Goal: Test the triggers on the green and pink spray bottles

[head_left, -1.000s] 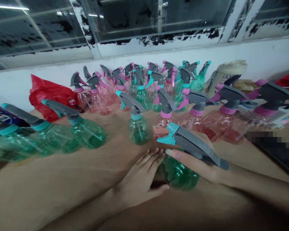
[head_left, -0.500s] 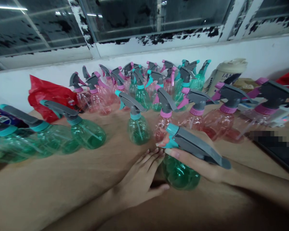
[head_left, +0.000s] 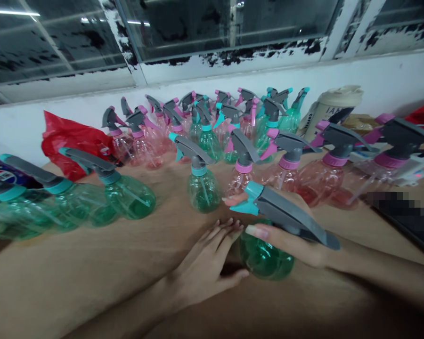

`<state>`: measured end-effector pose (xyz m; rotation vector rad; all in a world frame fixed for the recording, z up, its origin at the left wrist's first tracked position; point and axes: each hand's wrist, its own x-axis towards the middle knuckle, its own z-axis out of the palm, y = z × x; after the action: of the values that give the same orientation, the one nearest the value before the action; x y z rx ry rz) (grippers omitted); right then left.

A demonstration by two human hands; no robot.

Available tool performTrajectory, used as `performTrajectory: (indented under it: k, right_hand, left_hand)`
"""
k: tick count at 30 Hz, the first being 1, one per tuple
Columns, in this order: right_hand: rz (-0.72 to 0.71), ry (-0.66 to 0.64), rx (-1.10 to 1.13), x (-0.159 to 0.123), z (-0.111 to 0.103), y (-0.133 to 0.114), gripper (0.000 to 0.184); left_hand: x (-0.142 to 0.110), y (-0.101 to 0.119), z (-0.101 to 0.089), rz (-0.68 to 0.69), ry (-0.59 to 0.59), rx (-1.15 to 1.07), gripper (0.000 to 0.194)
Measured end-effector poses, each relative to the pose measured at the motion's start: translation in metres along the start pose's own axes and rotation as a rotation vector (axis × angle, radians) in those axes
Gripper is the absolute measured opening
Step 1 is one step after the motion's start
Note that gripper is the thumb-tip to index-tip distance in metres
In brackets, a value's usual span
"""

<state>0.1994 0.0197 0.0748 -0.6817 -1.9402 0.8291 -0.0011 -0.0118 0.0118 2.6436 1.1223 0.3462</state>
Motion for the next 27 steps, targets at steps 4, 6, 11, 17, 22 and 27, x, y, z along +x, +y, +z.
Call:
performTrajectory:
  k: [4, 6, 11, 17, 22, 27]
  right_hand:
    - [0.03, 0.044, -0.014, -0.001, 0.0, -0.001, 0.013]
    - [0.025, 0.048, -0.015, -0.001, 0.0, -0.002, 0.01]
    - [-0.006, 0.064, 0.007, -0.001, 0.0, 0.0, 0.014]
    - [-0.003, 0.053, 0.023, -0.001, 0.001, 0.0, 0.014]
    - [0.037, 0.052, 0.013, 0.0, 0.007, -0.001, 0.011]
    - [0.053, 0.052, 0.028, 0.001, 0.014, -0.002, 0.013]
  left_hand:
    - [-0.001, 0.003, -0.002, -0.041, -0.012, 0.011, 0.077]
    - [-0.001, 0.003, -0.002, -0.045, -0.013, -0.005, 0.078]
    - [-0.002, 0.002, 0.001, -0.029, 0.023, -0.04, 0.081]
    - [-0.001, 0.003, 0.0, -0.024, 0.063, -0.121, 0.076]
    - [-0.002, 0.002, -0.003, -0.003, 0.12, -0.163, 0.072]
    - [-0.003, 0.001, -0.007, 0.045, 0.171, -0.145, 0.075]
